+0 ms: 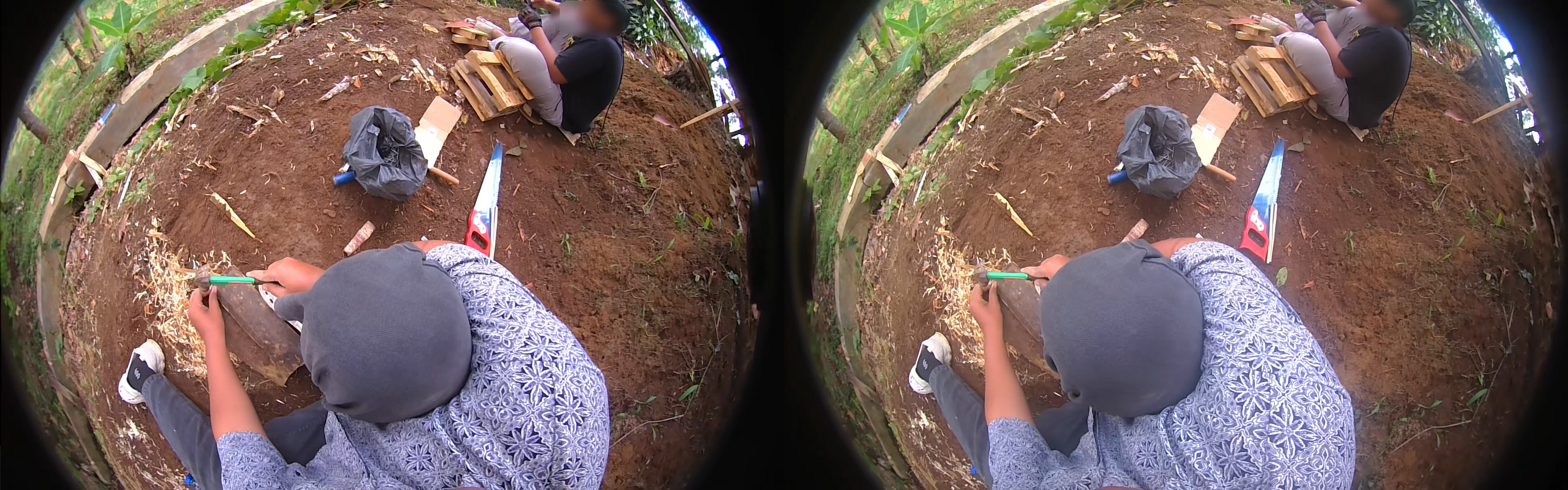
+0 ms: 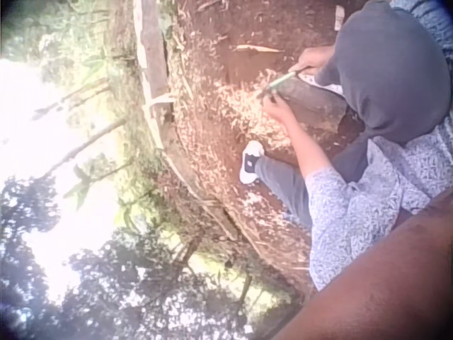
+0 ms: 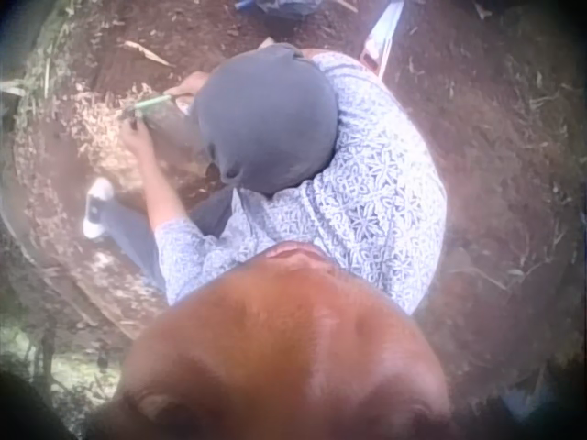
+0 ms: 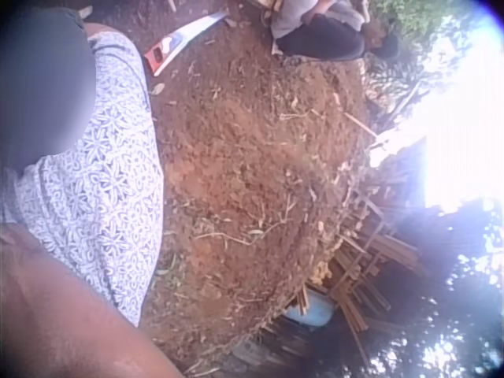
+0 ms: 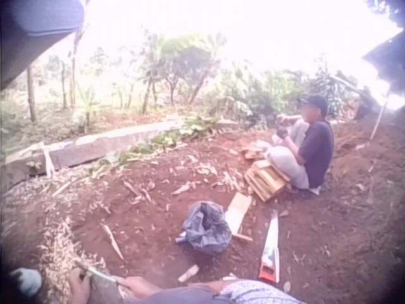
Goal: The person sits on the ground and uses a hammer to drive nails into a piece of wood. They repeatedly position the nail and strike it with the hammer to secure it into the wood.
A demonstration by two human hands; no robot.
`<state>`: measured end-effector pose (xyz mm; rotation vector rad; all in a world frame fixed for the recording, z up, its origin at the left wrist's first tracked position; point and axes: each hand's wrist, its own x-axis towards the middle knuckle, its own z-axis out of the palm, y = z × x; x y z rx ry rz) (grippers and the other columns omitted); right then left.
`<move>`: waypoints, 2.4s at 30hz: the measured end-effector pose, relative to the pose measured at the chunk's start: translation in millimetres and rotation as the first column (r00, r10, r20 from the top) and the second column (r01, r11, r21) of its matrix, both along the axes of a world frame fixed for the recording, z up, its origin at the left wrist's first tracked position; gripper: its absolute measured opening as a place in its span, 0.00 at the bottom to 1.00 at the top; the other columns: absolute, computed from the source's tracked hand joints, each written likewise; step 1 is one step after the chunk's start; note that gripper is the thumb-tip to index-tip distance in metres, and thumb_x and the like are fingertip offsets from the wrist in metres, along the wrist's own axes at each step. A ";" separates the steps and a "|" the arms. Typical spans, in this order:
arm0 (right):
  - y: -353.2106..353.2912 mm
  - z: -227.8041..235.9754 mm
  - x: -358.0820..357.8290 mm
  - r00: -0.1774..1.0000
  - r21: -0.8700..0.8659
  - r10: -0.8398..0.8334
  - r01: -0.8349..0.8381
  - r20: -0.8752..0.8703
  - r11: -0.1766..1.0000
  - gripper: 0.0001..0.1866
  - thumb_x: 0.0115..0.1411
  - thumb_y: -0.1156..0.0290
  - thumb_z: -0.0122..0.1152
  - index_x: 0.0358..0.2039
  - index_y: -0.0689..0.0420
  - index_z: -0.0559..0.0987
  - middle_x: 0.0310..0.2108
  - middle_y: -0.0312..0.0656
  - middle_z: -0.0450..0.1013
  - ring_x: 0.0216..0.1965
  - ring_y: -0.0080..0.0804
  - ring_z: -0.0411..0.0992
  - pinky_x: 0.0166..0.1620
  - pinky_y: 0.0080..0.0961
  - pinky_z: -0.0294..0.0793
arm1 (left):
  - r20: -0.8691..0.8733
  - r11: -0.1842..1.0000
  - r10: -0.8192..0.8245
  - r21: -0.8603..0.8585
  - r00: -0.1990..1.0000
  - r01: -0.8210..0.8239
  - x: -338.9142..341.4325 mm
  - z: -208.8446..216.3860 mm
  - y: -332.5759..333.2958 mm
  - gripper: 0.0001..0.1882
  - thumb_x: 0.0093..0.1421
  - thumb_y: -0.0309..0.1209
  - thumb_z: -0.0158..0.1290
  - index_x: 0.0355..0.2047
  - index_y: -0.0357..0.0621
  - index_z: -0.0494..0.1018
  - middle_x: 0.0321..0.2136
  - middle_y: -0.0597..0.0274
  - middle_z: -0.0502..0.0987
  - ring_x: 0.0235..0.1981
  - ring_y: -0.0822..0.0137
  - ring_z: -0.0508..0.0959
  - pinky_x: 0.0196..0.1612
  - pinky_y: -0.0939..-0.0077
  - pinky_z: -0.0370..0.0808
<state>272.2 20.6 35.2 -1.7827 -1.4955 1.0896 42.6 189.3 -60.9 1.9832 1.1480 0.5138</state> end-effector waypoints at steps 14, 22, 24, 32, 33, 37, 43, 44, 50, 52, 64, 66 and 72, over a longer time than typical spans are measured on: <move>-5.4 21.8 2.0 0.998 -0.044 -0.029 0.027 -0.049 0.999 0.23 0.66 0.74 0.61 0.62 0.54 0.77 0.35 0.58 0.79 0.35 0.54 0.79 0.39 0.45 0.74 | 0.016 0.999 0.035 0.024 0.999 -0.035 -4.9 -3.7 2.0 0.07 0.63 0.25 0.59 0.30 0.36 0.73 0.25 0.55 0.75 0.28 0.62 0.75 0.36 0.67 0.72; -11.9 2.4 0.5 0.998 0.001 -0.008 0.008 -0.066 1.000 0.23 0.66 0.76 0.60 0.62 0.55 0.76 0.37 0.59 0.79 0.35 0.53 0.80 0.39 0.45 0.74 | 0.018 0.999 0.039 0.001 0.999 -0.039 4.6 1.6 -2.4 0.09 0.63 0.25 0.58 0.28 0.37 0.70 0.22 0.58 0.68 0.25 0.64 0.68 0.33 0.69 0.68; -11.1 2.3 0.6 0.999 -0.026 -0.001 0.000 -0.039 1.000 0.23 0.66 0.76 0.60 0.62 0.54 0.76 0.37 0.59 0.79 0.35 0.53 0.80 0.39 0.45 0.74 | 0.052 0.999 0.040 0.010 0.998 -0.040 5.0 0.1 -4.0 0.09 0.63 0.25 0.58 0.28 0.37 0.70 0.22 0.58 0.67 0.25 0.64 0.68 0.33 0.69 0.68; -9.0 2.6 -2.4 0.999 -0.052 -0.033 0.034 0.018 0.998 0.24 0.65 0.75 0.59 0.62 0.53 0.77 0.36 0.59 0.79 0.35 0.54 0.80 0.40 0.46 0.75 | 0.050 0.999 0.036 0.016 0.998 -0.037 3.9 -5.0 -3.5 0.08 0.63 0.25 0.59 0.29 0.38 0.71 0.24 0.58 0.71 0.26 0.64 0.70 0.34 0.68 0.69; -7.6 5.3 -3.6 0.999 -0.048 -0.029 0.031 0.030 0.998 0.24 0.65 0.75 0.59 0.62 0.53 0.77 0.36 0.59 0.79 0.35 0.54 0.80 0.40 0.46 0.75 | 0.039 0.999 0.039 0.017 0.999 -0.039 4.2 -2.4 -3.5 0.08 0.63 0.25 0.59 0.29 0.38 0.71 0.24 0.58 0.71 0.26 0.64 0.71 0.34 0.68 0.69; -1.5 11.6 -9.2 0.997 0.060 -0.046 0.043 0.055 0.997 0.24 0.65 0.73 0.59 0.63 0.52 0.76 0.35 0.59 0.79 0.36 0.55 0.79 0.41 0.46 0.76 | 0.080 0.998 0.058 -0.022 0.995 -0.057 2.9 4.3 -3.2 0.08 0.63 0.26 0.60 0.29 0.38 0.72 0.24 0.58 0.72 0.26 0.64 0.71 0.34 0.68 0.70; 3.7 15.8 -4.0 0.998 -0.068 0.030 -0.026 0.063 0.997 0.25 0.65 0.71 0.60 0.63 0.52 0.76 0.35 0.56 0.78 0.39 0.55 0.78 0.43 0.48 0.75 | -0.038 0.999 0.054 -0.001 0.998 -0.054 2.8 -2.7 -1.3 0.08 0.63 0.27 0.61 0.30 0.36 0.74 0.26 0.58 0.76 0.28 0.65 0.75 0.37 0.69 0.73; 2.6 13.1 -2.9 0.997 -0.067 0.033 -0.029 0.066 0.997 0.25 0.66 0.71 0.60 0.64 0.52 0.75 0.35 0.56 0.78 0.39 0.55 0.78 0.44 0.49 0.74 | -0.021 0.999 0.053 0.000 0.998 -0.053 4.7 -1.9 -3.3 0.08 0.63 0.27 0.61 0.30 0.36 0.75 0.26 0.58 0.77 0.28 0.65 0.76 0.37 0.69 0.73; 12.9 39.8 -8.9 0.997 0.181 -0.070 0.075 -0.030 0.981 0.25 0.66 0.72 0.59 0.64 0.52 0.75 0.35 0.53 0.77 0.40 0.54 0.77 0.44 0.46 0.74 | 0.112 0.996 0.080 -0.047 0.991 -0.075 -0.1 -7.9 -1.2 0.08 0.63 0.27 0.61 0.31 0.36 0.75 0.26 0.58 0.77 0.28 0.67 0.76 0.37 0.70 0.73; 8.5 27.0 -7.1 0.999 0.108 -0.007 0.001 0.049 0.994 0.25 0.66 0.72 0.59 0.64 0.52 0.75 0.34 0.53 0.77 0.39 0.53 0.77 0.43 0.46 0.74 | 0.087 0.997 0.071 -0.036 0.994 -0.068 1.6 -10.0 -1.9 0.07 0.63 0.27 0.61 0.32 0.35 0.76 0.26 0.58 0.77 0.28 0.68 0.76 0.36 0.70 0.73; 7.6 7.7 -10.0 0.997 0.226 -0.048 0.034 0.057 0.974 0.26 0.65 0.71 0.62 0.65 0.50 0.74 0.30 0.53 0.76 0.34 0.52 0.77 0.38 0.46 0.75 | 0.157 0.996 0.087 0.008 0.984 -0.089 3.6 -17.8 -4.0 0.09 0.64 0.27 0.61 0.28 0.37 0.74 0.24 0.61 0.76 0.26 0.70 0.74 0.34 0.72 0.72; 5.4 7.3 -6.8 0.995 0.082 0.023 -0.031 0.094 0.996 0.26 0.66 0.72 0.61 0.65 0.51 0.74 0.31 0.52 0.76 0.34 0.51 0.76 0.39 0.45 0.75 | 0.094 0.996 0.071 0.037 0.993 -0.075 3.5 -18.5 -4.4 0.09 0.64 0.27 0.61 0.29 0.37 0.74 0.25 0.61 0.76 0.26 0.69 0.74 0.34 0.72 0.72; 4.7 14.8 -10.6 0.997 0.209 -0.027 0.011 0.073 0.978 0.26 0.66 0.73 0.60 0.65 0.50 0.74 0.30 0.53 0.75 0.32 0.50 0.76 0.38 0.45 0.75 | 0.102 0.993 0.091 0.061 0.991 -0.097 -1.5 -23.7 0.1 0.08 0.64 0.28 0.60 0.30 0.36 0.75 0.27 0.59 0.78 0.27 0.65 0.76 0.36 0.69 0.74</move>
